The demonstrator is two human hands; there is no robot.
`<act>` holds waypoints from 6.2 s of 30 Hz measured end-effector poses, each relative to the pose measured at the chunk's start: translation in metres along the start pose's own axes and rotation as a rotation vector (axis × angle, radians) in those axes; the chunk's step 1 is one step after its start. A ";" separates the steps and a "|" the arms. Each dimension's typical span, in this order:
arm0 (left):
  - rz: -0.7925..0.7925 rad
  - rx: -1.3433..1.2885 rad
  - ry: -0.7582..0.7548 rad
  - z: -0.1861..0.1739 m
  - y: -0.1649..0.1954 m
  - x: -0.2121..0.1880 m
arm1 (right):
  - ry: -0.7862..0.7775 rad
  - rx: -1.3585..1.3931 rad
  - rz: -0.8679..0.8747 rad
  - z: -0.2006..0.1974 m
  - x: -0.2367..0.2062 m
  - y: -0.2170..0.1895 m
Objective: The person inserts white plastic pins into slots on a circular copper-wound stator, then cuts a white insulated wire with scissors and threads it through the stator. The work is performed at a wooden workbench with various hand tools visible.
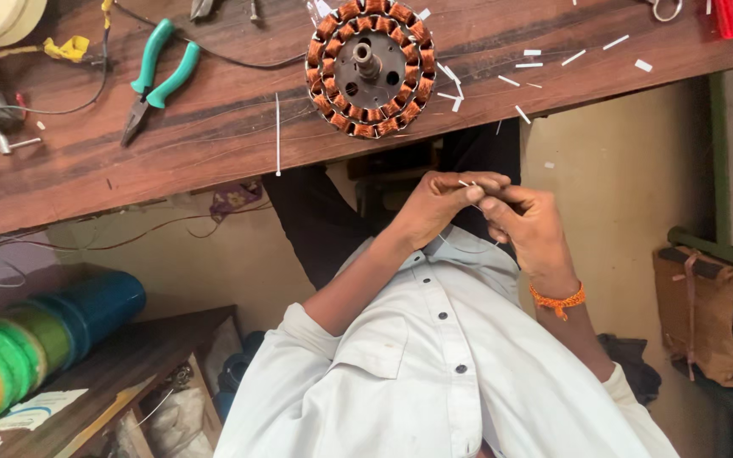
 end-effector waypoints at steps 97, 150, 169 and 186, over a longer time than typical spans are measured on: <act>-0.161 0.723 0.208 -0.020 -0.018 -0.021 | -0.331 -0.644 0.421 -0.072 -0.026 0.061; 0.233 0.730 -0.560 -0.007 0.061 -0.026 | -0.950 -0.399 0.129 -0.052 -0.046 -0.013; 0.111 0.526 0.084 0.003 0.036 -0.020 | 0.171 -0.101 -0.347 0.014 -0.012 -0.043; 0.168 0.324 0.114 0.011 0.005 -0.009 | 0.309 -0.194 -0.360 0.022 -0.021 -0.044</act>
Point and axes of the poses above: each hand's wrist, its own x-axis towards the middle knuckle, its own z-axis out of the palm, y = z × x, the point moved 3 cm from there along x, towards the middle knuckle, and after that the axes turned 11 degrees about z, right-handed, at the moved point
